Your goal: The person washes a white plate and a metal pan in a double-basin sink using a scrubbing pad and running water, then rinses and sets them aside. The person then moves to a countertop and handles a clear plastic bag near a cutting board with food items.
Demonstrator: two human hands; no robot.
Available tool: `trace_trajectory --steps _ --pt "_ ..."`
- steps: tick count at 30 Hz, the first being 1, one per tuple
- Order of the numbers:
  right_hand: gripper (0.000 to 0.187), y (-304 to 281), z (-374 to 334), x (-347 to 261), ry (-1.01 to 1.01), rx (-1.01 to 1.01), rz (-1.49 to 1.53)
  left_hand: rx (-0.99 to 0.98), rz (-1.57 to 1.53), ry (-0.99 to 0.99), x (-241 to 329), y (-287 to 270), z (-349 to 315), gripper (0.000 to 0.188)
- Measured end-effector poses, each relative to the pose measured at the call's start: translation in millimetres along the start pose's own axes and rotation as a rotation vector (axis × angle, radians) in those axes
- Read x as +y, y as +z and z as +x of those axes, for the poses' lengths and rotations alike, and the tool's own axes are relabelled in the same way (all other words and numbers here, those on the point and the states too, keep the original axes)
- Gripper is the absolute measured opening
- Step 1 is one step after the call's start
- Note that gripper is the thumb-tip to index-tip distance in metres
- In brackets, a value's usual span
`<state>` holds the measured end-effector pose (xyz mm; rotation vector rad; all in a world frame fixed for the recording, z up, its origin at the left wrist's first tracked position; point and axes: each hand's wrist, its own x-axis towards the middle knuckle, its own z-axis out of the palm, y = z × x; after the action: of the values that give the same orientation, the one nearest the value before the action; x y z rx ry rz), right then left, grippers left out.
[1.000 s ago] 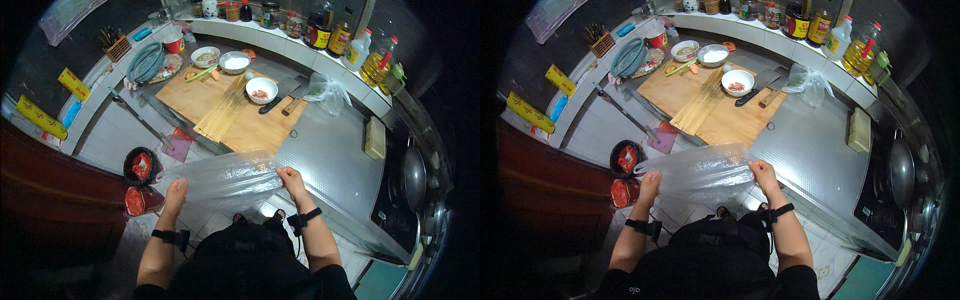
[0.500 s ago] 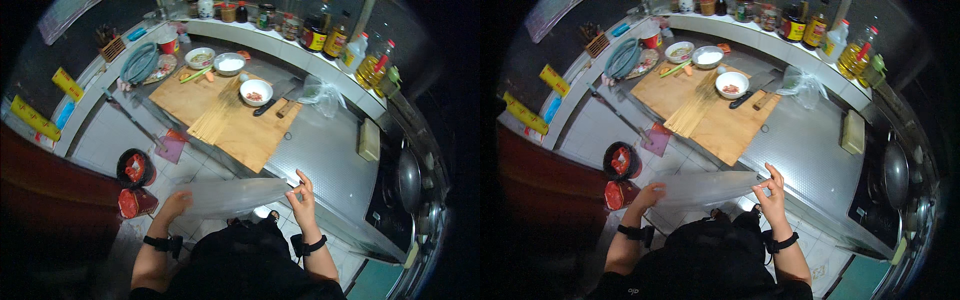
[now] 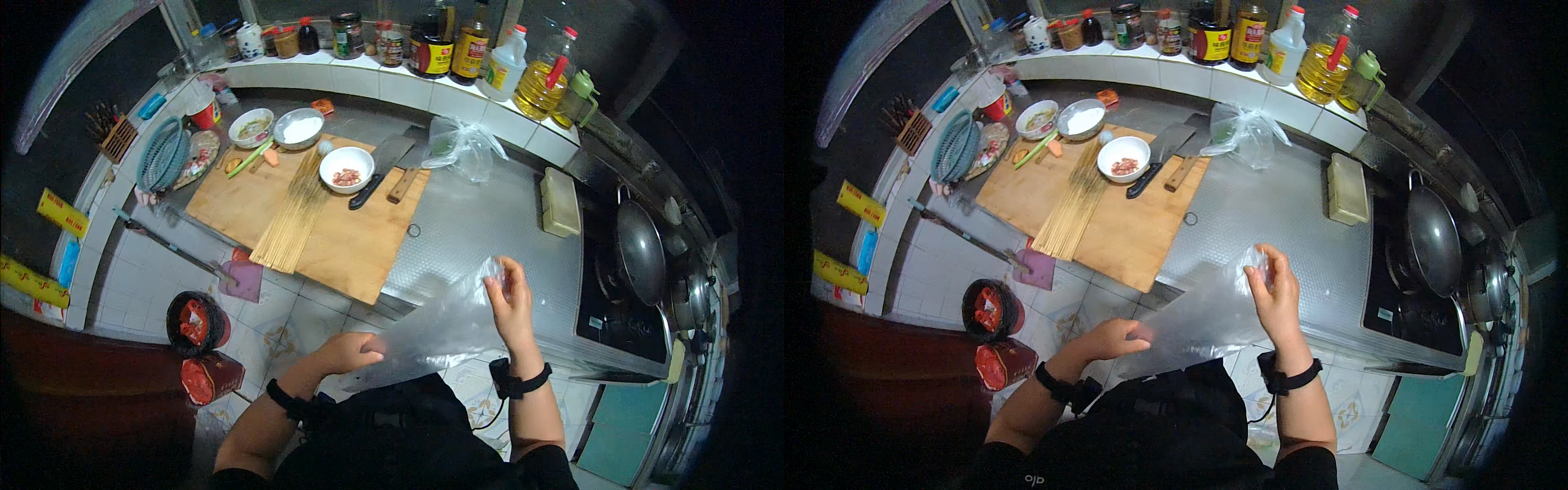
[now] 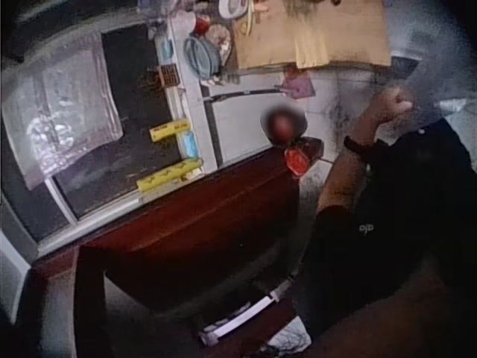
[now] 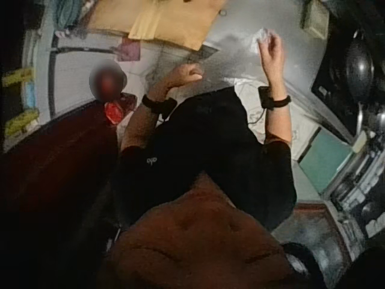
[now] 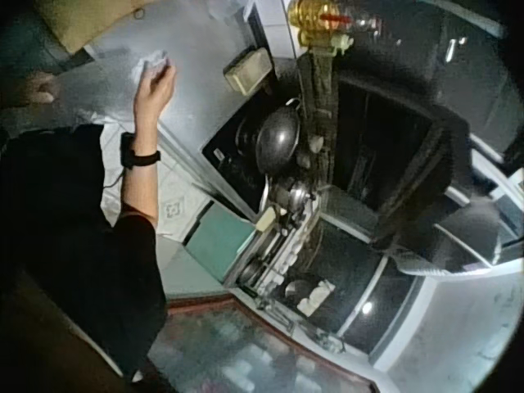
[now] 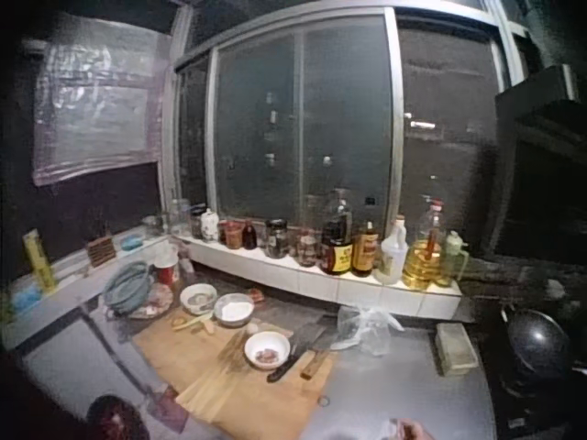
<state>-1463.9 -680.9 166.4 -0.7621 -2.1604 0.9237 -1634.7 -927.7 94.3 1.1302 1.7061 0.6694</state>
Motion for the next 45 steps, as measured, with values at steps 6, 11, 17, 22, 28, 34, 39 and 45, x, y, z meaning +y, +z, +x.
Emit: trace_trajectory --steps 6,11,17,22,28,34,39,45 --pt "0.044 -35 43 43 0.208 -0.125 0.142 0.053 -0.450 -0.128 -19 1 37 0.028" --pt "0.054 -29 57 122 0.593 -0.070 0.642 0.228 -0.919 -0.277 -39 -5 69 0.020" --pt "0.070 52 2 133 1.012 -0.639 0.871 0.212 -0.936 -0.344 -29 15 102 0.024" --pt "0.070 85 23 129 1.120 -0.755 1.086 0.271 -0.798 -0.354 -16 14 118 0.035" --pt "0.046 83 25 138 0.954 -0.646 0.800 0.422 -0.349 -0.134 -8 22 136 0.053" --pt "0.026 70 46 157 0.591 -0.513 0.602 0.360 -0.398 -0.330 21 9 157 0.054" --pt "0.020 27 68 134 0.313 -0.561 0.489 0.355 -0.654 -0.202 43 -35 174 0.045" --pt "0.019 -12 94 118 0.058 -0.437 0.357 0.195 -0.560 -0.184 80 -54 185 0.036"
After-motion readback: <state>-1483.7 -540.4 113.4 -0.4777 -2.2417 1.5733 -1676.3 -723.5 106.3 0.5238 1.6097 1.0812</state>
